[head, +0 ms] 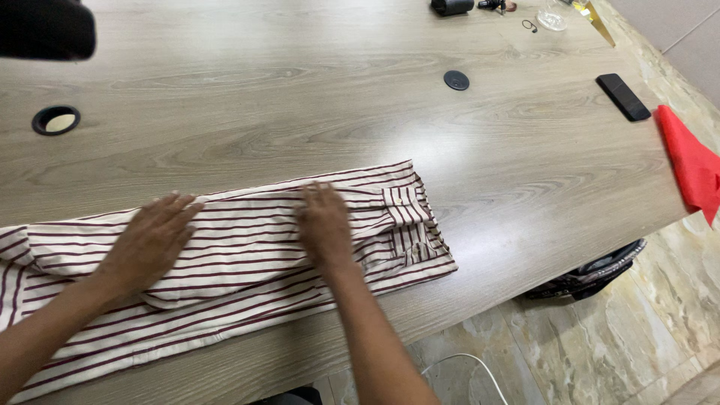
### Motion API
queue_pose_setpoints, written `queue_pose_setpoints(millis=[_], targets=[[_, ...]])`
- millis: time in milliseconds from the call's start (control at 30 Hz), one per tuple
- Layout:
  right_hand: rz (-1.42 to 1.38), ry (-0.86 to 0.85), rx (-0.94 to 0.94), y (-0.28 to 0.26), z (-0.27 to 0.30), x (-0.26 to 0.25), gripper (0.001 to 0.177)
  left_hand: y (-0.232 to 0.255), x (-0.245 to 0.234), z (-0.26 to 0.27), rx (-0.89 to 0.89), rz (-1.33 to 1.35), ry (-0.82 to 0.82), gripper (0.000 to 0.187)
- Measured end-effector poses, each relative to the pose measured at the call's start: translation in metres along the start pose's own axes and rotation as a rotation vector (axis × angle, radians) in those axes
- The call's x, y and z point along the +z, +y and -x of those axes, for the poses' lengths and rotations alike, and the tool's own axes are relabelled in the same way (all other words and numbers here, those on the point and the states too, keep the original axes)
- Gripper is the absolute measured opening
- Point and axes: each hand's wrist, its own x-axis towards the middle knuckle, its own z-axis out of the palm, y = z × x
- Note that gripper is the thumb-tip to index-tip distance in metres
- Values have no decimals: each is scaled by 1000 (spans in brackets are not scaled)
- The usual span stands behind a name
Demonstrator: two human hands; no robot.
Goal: The person folds a striped long-sleeve shirt on a table, then retrieves a black tank top from a chair and folds it on the same table. The person smooths and aligns the garments by hand to create neat rectangular folds.
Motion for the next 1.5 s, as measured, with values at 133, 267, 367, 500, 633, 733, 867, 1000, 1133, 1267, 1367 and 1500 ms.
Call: queue_pose_setpoints(millis=[133,267,367,500,633,733,867,1000,1133,1267,1367,1500], targets=[[-112,-292,-107,-64,11,44,63,48,9,-13,-39,-6,-159,65],[-53,-283,-84,-55,17,49,69,49,12,4,-130,-41,-221,73],[-13,-277,-40,-27,13,40,69,27,14,19,-219,-86,-262,79],[73,-246,69,13,18,19,69,-23,7,56,-320,-145,-252,82],[158,-196,132,38,22,3,69,-85,-7,101,-322,-209,-179,81],[152,-151,213,44,21,-5,69,-128,-7,130,-338,-909,-840,61],[143,-192,433,33,3,-3,68,-175,4,138,-607,-341,-335,64],[102,-115,316,-12,-14,21,65,-170,-5,115,-597,-316,-139,64],[-55,-277,-7,-87,-14,60,67,-93,6,54,-335,-522,-200,65],[-113,-360,-30,-100,-16,69,69,-25,23,24,-324,-23,-176,67],[-49,-382,7,-67,-28,58,71,-19,24,30,-347,-118,-249,70],[79,-410,158,-2,-33,30,73,-51,17,49,-439,-186,-326,74]])
